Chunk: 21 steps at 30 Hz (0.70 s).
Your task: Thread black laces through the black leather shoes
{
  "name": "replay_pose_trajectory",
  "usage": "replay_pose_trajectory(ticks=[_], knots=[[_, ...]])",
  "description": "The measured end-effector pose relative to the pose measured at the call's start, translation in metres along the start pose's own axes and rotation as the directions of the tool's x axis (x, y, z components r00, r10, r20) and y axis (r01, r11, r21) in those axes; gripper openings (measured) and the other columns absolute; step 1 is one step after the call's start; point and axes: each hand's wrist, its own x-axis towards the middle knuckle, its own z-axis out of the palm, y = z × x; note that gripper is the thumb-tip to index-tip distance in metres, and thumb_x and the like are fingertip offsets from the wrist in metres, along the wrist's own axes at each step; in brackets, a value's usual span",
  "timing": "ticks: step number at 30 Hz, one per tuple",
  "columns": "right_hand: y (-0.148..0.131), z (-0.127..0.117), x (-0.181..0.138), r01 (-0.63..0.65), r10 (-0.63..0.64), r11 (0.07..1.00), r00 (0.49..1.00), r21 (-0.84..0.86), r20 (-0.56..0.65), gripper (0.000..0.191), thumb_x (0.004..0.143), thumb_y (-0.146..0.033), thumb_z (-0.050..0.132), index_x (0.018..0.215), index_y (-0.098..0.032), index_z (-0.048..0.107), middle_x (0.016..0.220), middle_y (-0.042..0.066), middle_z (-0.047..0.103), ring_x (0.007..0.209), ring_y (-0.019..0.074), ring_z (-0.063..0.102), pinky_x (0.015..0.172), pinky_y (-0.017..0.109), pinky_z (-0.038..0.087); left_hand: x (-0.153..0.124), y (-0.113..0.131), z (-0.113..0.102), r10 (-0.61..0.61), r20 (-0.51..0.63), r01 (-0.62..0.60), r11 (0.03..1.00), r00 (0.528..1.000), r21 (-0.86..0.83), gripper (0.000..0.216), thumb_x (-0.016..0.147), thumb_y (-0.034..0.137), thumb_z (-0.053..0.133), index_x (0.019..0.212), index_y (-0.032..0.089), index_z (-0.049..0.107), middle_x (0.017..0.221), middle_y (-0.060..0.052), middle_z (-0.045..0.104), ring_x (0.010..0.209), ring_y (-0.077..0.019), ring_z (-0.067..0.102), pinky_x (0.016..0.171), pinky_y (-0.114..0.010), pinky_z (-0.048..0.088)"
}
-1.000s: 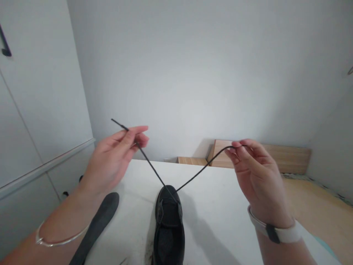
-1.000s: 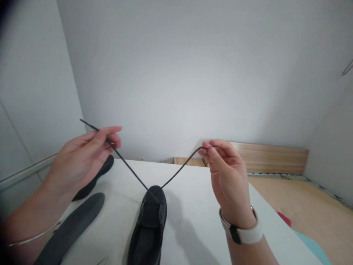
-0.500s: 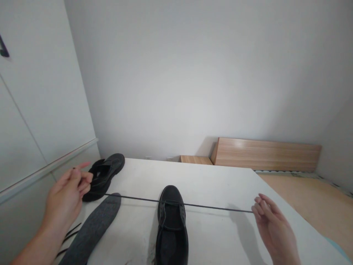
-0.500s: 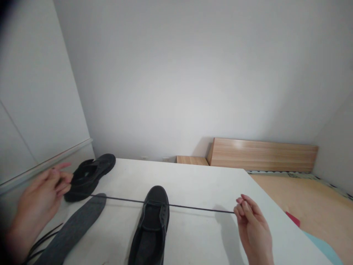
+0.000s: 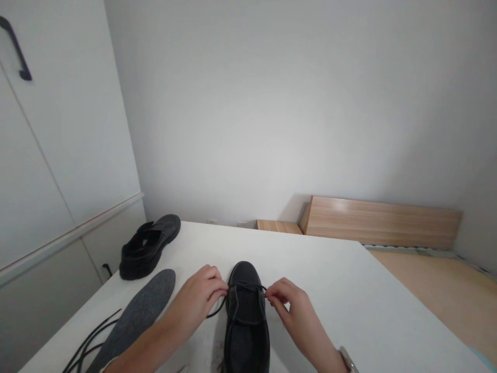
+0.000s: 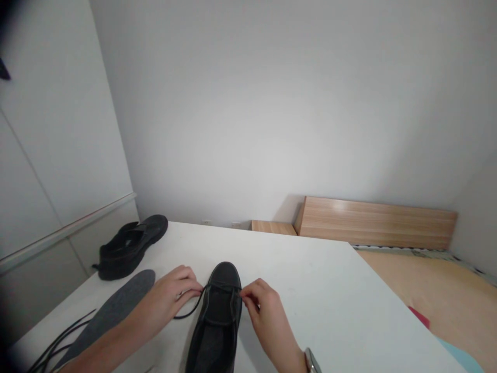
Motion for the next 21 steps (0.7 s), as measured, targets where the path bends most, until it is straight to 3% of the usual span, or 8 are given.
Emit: replay_pose_trajectory(ticks=[12,21], knots=[[-0.006,0.01,0.001,0.105,-0.117,0.958,0.993,-0.265,-0.03,0.025,0.087,0.0,0.051,0.083,-0.021,0.064,0.083,0.003,0.066,0.084,0.0228,0.061,0.078,0.035,0.047,-0.001,0.002,0.014,0.027,0.026,-0.031,0.982,0.999,0.186,0.027,0.09,0.006,0.054,0.08,0.02,0.074,0.084,-0.004,0.064,0.087,-0.0203,0.057,0.076,-0.03,0.045],[-0.009,0.011,-0.002,0.063,-0.063,0.961,0.998,-0.271,0.009,0.025,0.09,-0.001,0.046,0.086,-0.019,0.063,0.085,0.004,0.064,0.081,0.0222,0.061,0.07,0.033,0.046,-0.003,0.006,0.015,-0.011,-0.002,0.011,0.987,1.0,0.163,0.023,0.092,0.009,0.056,0.082,0.019,0.074,0.084,-0.005,0.062,0.088,-0.0212,0.055,0.077,-0.03,0.043]])
